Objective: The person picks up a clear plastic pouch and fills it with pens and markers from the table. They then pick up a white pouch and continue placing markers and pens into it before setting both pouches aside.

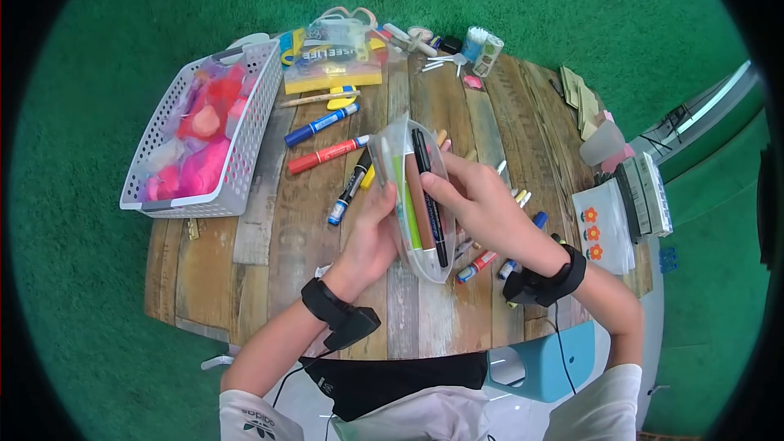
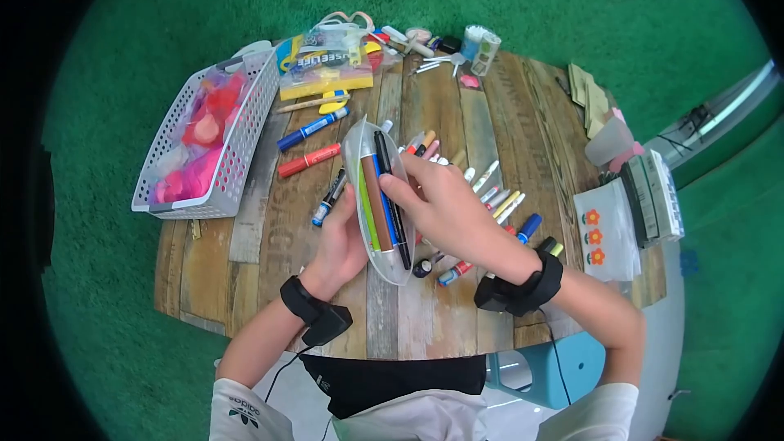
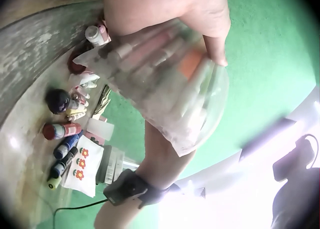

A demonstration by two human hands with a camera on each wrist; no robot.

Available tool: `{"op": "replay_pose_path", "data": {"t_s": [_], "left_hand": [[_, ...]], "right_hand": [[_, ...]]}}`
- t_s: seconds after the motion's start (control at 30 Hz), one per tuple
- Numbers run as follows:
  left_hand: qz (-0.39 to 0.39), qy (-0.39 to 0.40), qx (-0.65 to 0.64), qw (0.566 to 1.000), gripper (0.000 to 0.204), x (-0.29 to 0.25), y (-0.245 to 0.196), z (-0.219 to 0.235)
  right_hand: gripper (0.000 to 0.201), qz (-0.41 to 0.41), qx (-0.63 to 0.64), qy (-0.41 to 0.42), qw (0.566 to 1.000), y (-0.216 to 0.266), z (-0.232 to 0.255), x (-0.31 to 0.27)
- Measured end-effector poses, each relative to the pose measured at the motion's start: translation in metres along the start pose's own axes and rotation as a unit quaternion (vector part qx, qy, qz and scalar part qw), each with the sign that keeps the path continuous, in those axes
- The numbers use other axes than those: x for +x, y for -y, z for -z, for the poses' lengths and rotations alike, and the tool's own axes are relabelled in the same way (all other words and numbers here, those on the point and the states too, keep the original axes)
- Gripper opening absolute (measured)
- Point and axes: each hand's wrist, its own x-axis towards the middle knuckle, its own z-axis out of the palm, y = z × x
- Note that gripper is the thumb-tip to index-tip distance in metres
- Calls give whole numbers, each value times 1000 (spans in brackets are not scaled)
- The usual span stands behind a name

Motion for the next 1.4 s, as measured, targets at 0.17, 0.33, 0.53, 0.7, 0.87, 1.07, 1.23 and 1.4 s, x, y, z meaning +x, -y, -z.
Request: {"op": "replay_pose_path", "data": {"t_s": [0.17, 0.33, 0.53, 0.7, 0.87, 1.07, 1.23, 1.4], "left_hand": [[-12, -30, 35, 999, 75, 2, 7, 6], [19, -30, 15, 999, 76, -2, 7, 0], [35, -48, 2, 998, 71, 0, 9, 3], [32, -48, -32, 998, 67, 2, 11, 19], [25, -38, -10, 999, 64, 2, 9, 15], [9, -53, 39, 998, 59, 1, 8, 9], [18, -57, 64, 996, 58, 1, 7, 9], [19, -36, 32, 999, 57, 6, 0, 4]], "right_hand": [[23, -17, 113, 30, 993, 2, 2, 6], [21, -73, 214, 56, 973, 0, 0, 6], [25, -71, 169, 57, 981, -2, 2, 9], [27, -85, 168, 34, 982, 5, 0, 8], [26, 3, 39, 2, 999, -9, -1, 14], [21, 93, -72, -75, 990, -1, 2, 10], [21, 112, -87, -60, 988, -2, 11, 9], [25, 94, -95, -44, 990, 7, 21, 14]]}}
